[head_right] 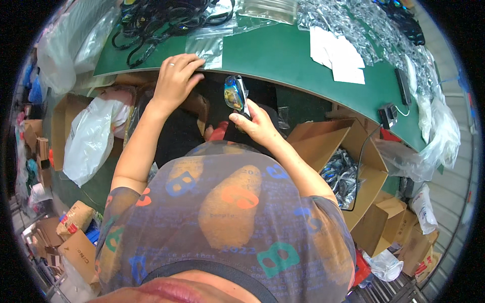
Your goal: Packaging swimming goggles into small plastic bags at a factory workbench.
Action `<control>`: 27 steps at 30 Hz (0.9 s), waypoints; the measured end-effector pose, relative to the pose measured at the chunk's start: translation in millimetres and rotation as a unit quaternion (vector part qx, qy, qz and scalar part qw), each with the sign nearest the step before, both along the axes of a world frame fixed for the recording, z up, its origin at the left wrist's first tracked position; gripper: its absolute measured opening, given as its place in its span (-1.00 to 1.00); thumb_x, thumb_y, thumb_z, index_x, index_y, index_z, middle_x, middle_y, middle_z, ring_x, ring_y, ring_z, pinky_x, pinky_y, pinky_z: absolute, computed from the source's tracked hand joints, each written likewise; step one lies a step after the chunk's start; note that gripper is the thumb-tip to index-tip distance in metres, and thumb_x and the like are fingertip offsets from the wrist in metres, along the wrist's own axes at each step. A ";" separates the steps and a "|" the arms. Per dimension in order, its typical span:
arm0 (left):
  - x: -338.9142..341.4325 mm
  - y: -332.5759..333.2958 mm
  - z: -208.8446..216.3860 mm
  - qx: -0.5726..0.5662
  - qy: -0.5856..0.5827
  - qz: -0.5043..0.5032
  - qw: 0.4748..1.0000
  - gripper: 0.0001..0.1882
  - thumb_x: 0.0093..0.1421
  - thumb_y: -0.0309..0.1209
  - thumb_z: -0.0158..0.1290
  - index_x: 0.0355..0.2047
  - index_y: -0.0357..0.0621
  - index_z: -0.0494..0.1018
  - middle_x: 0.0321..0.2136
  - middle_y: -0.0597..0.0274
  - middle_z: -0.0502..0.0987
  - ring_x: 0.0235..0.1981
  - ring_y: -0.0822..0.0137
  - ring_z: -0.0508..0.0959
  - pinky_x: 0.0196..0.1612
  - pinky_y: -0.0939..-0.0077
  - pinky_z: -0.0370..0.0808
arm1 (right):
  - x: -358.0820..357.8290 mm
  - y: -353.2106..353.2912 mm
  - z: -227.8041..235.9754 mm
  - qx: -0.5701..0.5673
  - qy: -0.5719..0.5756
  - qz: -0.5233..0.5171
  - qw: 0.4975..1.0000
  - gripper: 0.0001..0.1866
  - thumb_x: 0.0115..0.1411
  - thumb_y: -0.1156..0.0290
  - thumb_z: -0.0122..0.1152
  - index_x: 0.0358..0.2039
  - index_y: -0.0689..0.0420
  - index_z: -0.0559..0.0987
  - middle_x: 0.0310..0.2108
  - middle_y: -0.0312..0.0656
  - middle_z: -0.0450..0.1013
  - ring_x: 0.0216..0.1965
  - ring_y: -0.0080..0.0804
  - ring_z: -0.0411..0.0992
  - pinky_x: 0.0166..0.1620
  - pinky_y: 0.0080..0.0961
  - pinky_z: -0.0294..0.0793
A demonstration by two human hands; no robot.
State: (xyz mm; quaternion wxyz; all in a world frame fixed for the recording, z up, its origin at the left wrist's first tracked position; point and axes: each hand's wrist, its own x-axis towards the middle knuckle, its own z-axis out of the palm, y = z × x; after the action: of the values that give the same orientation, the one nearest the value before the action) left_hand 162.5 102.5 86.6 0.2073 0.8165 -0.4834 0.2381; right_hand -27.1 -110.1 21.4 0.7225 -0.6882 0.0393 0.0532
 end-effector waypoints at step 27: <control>-111.2 27.2 -45.6 -0.158 0.433 0.033 0.887 -0.90 0.21 -0.48 0.25 -0.27 -0.16 0.59 -0.42 0.17 0.63 -0.47 0.29 0.65 -0.37 0.43 0.56 | 16.4 34.1 20.2 0.110 0.096 -0.019 0.989 -0.62 0.18 0.42 0.43 -0.02 0.12 0.52 -0.28 -0.37 0.46 -0.28 -0.60 0.41 -0.19 -0.58 0.41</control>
State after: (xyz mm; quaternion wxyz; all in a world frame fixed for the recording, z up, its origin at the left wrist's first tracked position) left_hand 51.4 129.6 41.0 0.5147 0.8101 -0.2744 -0.0592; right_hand -10.7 -76.0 41.7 0.7876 -0.5955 0.1148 0.1092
